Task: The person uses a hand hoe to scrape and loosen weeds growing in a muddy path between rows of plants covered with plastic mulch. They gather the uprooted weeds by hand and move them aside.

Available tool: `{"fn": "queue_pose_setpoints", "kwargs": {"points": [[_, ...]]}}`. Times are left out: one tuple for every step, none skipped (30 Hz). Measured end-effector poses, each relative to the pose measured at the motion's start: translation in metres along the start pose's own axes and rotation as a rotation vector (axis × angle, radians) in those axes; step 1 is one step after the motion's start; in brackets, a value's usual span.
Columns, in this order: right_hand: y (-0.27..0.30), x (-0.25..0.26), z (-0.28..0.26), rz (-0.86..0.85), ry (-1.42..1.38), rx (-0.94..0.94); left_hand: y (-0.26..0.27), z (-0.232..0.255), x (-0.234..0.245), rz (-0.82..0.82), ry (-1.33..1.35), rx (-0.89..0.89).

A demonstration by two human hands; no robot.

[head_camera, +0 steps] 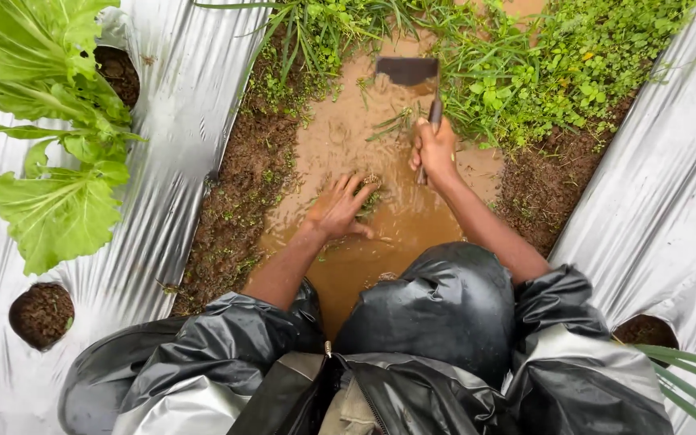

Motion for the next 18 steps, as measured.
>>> {"fn": "queue_pose_setpoints", "kwargs": {"points": [[0.010, 0.004, -0.005, 0.000, 0.001, -0.002, 0.006, -0.004, -0.005, -0.001, 0.002, 0.000], [0.019, 0.009, -0.011, 0.034, -0.002, 0.010, 0.011, -0.008, -0.011, -0.009, -0.102, -0.015], [0.028, 0.016, -0.016, 0.072, -0.007, 0.023, 0.016, -0.012, -0.016, -0.019, -0.208, -0.033], [0.033, 0.027, -0.014, 0.075, -0.008, 0.023, 0.011, -0.016, -0.024, -0.022, -0.210, -0.036], [0.039, 0.039, -0.012, 0.109, -0.005, 0.034, 0.007, -0.022, -0.031, -0.020, -0.197, -0.015], [0.045, 0.051, -0.010, 0.142, -0.002, 0.045, 0.003, -0.028, -0.038, -0.018, -0.183, 0.007], [0.051, 0.063, -0.009, 0.149, -0.004, 0.044, -0.005, -0.034, -0.047, -0.021, -0.186, 0.002], [0.058, 0.076, -0.009, 0.171, 0.035, 0.044, -0.013, -0.038, -0.054, 0.023, -0.187, -0.040], [0.063, 0.087, -0.010, 0.194, 0.071, 0.044, -0.021, -0.043, -0.061, 0.067, -0.189, -0.082], [0.069, 0.096, -0.010, 0.201, 0.068, 0.045, -0.028, -0.046, -0.051, 0.064, -0.193, -0.087], [0.077, 0.107, -0.010, 0.226, 0.081, 0.042, -0.035, -0.047, -0.041, 0.072, -0.129, -0.127], [0.084, 0.118, -0.011, 0.252, 0.095, 0.039, -0.043, -0.046, -0.031, 0.080, -0.064, -0.166], [0.092, 0.126, -0.013, 0.263, 0.095, 0.038, -0.061, -0.053, -0.036, 0.075, -0.065, -0.175], [0.100, 0.133, -0.018, 0.292, 0.096, 0.070, -0.079, -0.062, -0.041, 0.062, -0.018, -0.124], [0.107, 0.140, -0.024, 0.317, 0.095, 0.102, -0.097, -0.071, -0.045, 0.050, 0.028, -0.070], [0.111, 0.145, -0.033, 0.323, 0.094, 0.101, -0.109, -0.058, -0.017, 0.046, 0.025, -0.075], [0.116, 0.151, -0.045, 0.355, 0.138, 0.137, -0.119, -0.046, 0.015, 0.095, 0.093, -0.067], [0.122, 0.156, -0.058, 0.387, 0.182, 0.173, -0.129, -0.033, 0.048, 0.143, 0.161, -0.059]]}}
Point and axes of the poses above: each hand's wrist, its own y-axis away from the middle knuckle, its own x-axis out of the back of the hand, z = x × y, the point moved 5 cm from there along -y, towards the middle knuckle, and after that the axes turned 9 degrees about x, right-handed, at the moved point
